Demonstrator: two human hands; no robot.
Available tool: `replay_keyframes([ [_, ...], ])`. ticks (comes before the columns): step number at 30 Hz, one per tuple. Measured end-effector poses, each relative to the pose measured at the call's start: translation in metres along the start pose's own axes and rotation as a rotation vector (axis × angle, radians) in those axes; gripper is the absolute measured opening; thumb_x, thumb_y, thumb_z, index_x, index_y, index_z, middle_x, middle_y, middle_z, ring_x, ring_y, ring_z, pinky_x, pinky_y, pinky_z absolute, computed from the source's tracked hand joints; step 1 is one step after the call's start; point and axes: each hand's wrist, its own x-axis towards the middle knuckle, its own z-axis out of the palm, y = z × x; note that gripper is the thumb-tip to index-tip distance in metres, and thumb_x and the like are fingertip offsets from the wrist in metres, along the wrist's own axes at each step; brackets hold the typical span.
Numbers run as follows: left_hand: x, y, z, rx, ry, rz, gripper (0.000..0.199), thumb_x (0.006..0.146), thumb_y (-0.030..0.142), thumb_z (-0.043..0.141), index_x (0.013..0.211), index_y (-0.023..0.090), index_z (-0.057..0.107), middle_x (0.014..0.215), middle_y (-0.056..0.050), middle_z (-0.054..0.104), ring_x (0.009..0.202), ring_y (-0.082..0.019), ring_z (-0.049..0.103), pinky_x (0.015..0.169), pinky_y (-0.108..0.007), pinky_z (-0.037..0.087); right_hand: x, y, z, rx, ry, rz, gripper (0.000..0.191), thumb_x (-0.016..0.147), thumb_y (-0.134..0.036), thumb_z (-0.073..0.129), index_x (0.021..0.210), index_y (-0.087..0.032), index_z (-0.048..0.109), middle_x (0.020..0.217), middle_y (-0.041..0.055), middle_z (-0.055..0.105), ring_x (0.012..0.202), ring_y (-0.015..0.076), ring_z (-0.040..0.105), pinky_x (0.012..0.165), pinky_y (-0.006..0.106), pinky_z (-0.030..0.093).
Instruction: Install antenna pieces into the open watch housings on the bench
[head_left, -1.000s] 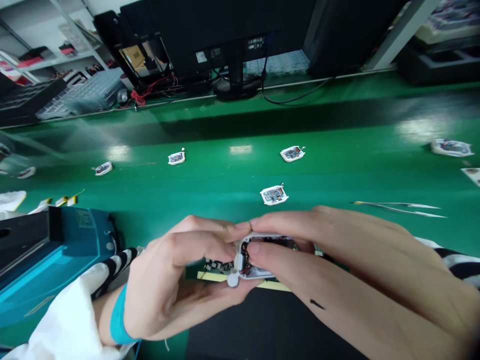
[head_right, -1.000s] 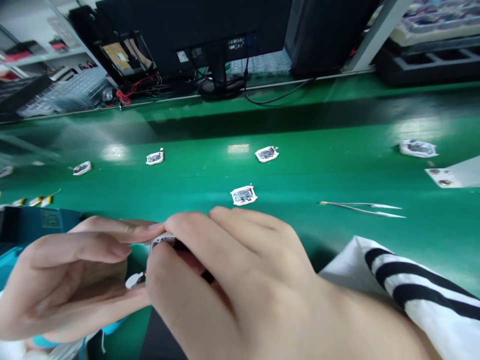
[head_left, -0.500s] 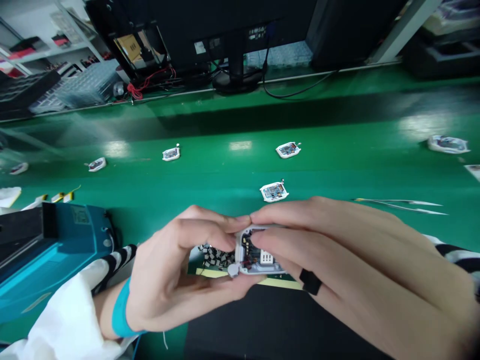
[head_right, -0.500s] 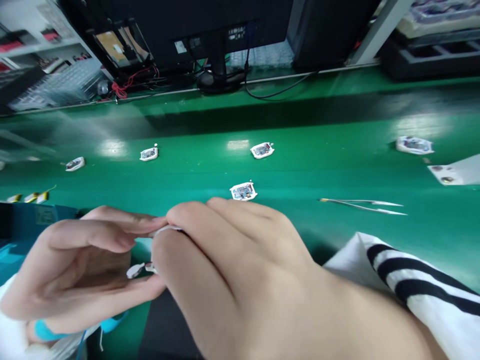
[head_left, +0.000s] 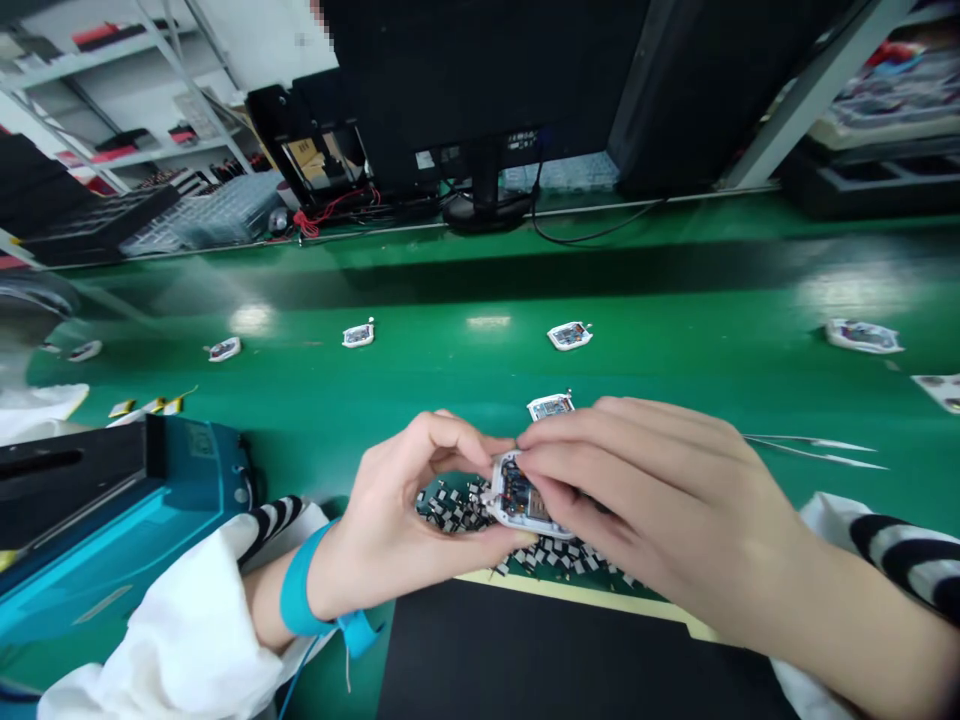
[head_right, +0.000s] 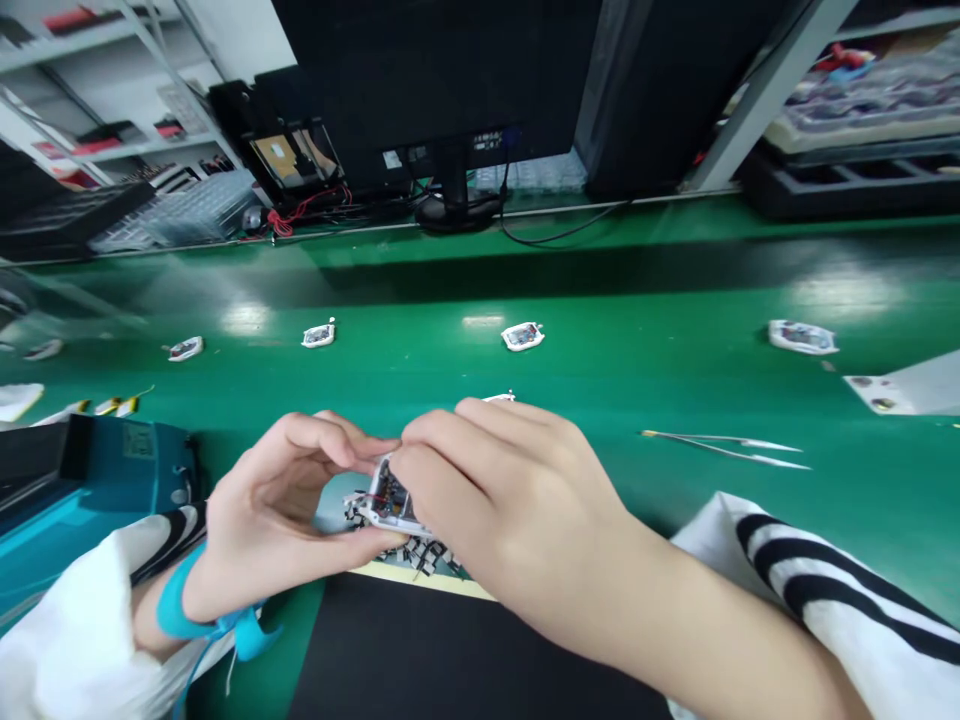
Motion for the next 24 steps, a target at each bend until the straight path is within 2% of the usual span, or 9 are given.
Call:
replay_keyframes([
  [5, 0.0, -0.004, 0.002, 0.018, -0.05, -0.067, 0.04, 0.057, 0.009, 0.071, 0.085, 0.019, 0.045, 0.081, 0.0, 0.055, 0.086, -0.014, 0.059, 0.074, -0.019, 0.051, 0.001, 0.002, -0.001, -0.052, -0.052, -0.06, 0.012, 0.077, -0.008, 0.049, 0.068, -0.012, 0.056, 0.071, 0.0036, 0.059, 0.066, 0.0133, 0.054, 0.057, 0.026, 0.042],
  [9, 0.001, -0.013, 0.002, -0.026, -0.073, -0.136, 0.039, 0.057, 0.013, 0.072, 0.084, 0.018, 0.044, 0.082, 0.0, 0.054, 0.079, -0.012, 0.058, 0.072, -0.02, 0.051, 0.002, 0.003, -0.002, -0.178, -0.146, -0.201, 0.018, 0.079, -0.007, 0.042, 0.069, -0.012, 0.056, 0.07, 0.0057, 0.059, 0.064, 0.0151, 0.054, 0.053, 0.027, 0.04],
  [12, 0.003, -0.017, 0.004, -0.096, -0.075, -0.254, 0.039, 0.055, 0.015, 0.073, 0.081, 0.017, 0.043, 0.082, 0.0, 0.054, 0.076, -0.01, 0.057, 0.074, -0.022, 0.05, 0.002, 0.006, -0.001, -0.267, -0.192, -0.334, 0.023, 0.081, -0.008, 0.037, 0.076, -0.011, 0.058, 0.07, 0.0064, 0.059, 0.062, 0.0158, 0.053, 0.052, 0.029, 0.04],
  [16, 0.005, -0.022, 0.008, -0.273, -0.084, -0.407, 0.044, 0.05, 0.013, 0.075, 0.079, 0.016, 0.041, 0.084, -0.003, 0.057, 0.076, -0.011, 0.057, 0.073, -0.024, 0.049, 0.003, 0.016, 0.005, -0.276, -0.172, -0.487, 0.035, 0.084, -0.006, 0.027, 0.071, -0.012, 0.059, 0.067, 0.0067, 0.059, 0.059, 0.0151, 0.053, 0.05, 0.028, 0.036],
  [20, 0.007, -0.036, 0.006, -0.34, -0.046, -0.406, 0.044, 0.05, 0.012, 0.075, 0.078, 0.015, 0.04, 0.085, -0.004, 0.058, 0.073, -0.01, 0.058, 0.071, -0.023, 0.049, 0.009, 0.031, 0.021, -0.262, -0.157, -0.552, 0.034, 0.083, -0.007, 0.028, 0.072, -0.012, 0.06, 0.07, 0.0067, 0.061, 0.056, 0.0146, 0.051, 0.049, 0.029, 0.035],
  [22, 0.008, -0.048, -0.001, -0.257, -0.004, -0.373, 0.045, 0.05, 0.014, 0.075, 0.078, 0.015, 0.04, 0.084, -0.005, 0.06, 0.073, -0.011, 0.06, 0.072, -0.025, 0.05, 0.017, 0.043, 0.032, -0.22, -0.166, -0.552, 0.031, 0.084, -0.009, 0.031, 0.077, -0.013, 0.061, 0.076, 0.0059, 0.062, 0.055, 0.0135, 0.05, 0.049, 0.028, 0.036],
  [24, 0.01, -0.064, -0.017, -0.133, 0.077, -0.328, 0.045, 0.053, 0.015, 0.074, 0.081, 0.016, 0.039, 0.088, -0.005, 0.06, 0.078, -0.013, 0.061, 0.075, -0.028, 0.051, 0.032, 0.059, 0.045, -0.127, -0.193, -0.488, 0.029, 0.084, -0.01, 0.033, 0.085, -0.017, 0.061, 0.085, 0.0034, 0.062, 0.063, 0.013, 0.053, 0.053, 0.026, 0.039],
])
